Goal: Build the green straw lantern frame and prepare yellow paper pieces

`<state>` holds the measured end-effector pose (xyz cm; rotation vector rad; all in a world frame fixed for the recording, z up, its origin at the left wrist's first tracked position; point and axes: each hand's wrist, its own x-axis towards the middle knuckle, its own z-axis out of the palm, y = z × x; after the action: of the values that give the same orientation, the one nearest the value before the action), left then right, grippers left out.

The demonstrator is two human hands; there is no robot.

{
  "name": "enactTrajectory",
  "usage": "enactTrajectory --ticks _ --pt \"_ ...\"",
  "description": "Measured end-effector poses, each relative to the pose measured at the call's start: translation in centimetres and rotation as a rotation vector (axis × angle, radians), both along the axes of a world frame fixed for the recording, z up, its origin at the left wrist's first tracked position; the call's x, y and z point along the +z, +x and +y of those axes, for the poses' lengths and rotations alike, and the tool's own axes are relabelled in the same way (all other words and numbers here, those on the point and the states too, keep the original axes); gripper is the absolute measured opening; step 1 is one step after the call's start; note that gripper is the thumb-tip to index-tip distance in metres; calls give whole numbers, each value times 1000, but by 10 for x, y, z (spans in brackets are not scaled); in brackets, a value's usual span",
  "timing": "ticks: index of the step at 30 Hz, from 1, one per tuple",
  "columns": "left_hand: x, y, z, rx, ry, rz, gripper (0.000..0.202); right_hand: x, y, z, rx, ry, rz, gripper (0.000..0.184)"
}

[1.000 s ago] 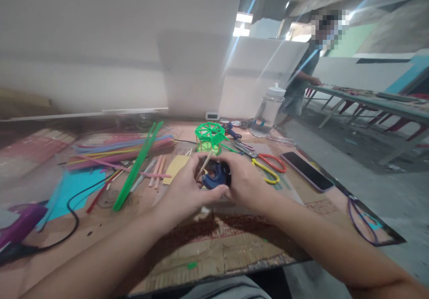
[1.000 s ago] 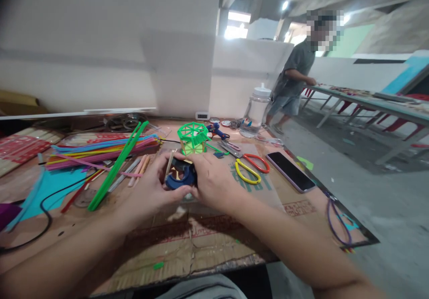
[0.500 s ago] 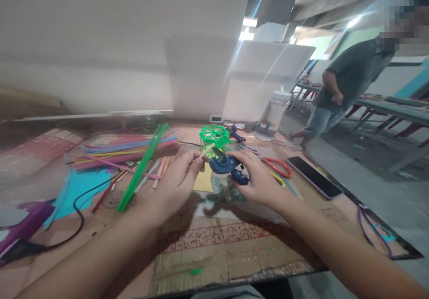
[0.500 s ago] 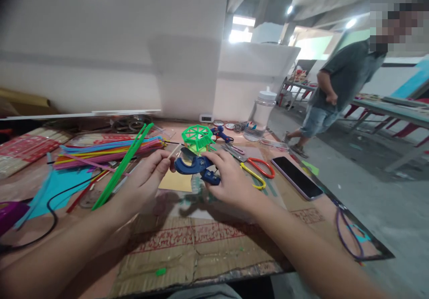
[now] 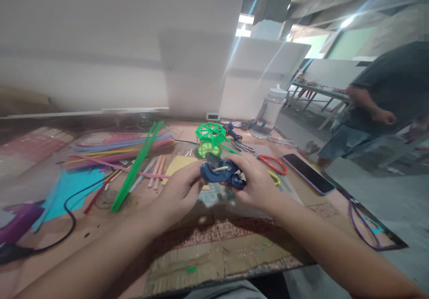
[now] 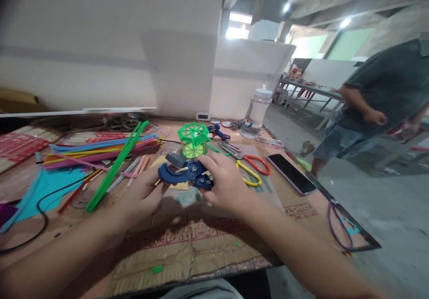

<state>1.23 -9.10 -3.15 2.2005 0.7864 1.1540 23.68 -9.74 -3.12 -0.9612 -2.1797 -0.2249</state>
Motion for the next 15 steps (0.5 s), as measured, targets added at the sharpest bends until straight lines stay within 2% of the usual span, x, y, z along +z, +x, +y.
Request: enactTrajectory --ticks 5,9,15 --pt "-3 1 0 19 1 0 21 -1 -3 -1 26 -45 48 40" --pt "-1 -1 -1 67 -17 26 19 0 -5 -4 1 -240 83 39" --pt "5 3 -7 127 -156 106 28 3 -9 -4 -31 -509 106 35"
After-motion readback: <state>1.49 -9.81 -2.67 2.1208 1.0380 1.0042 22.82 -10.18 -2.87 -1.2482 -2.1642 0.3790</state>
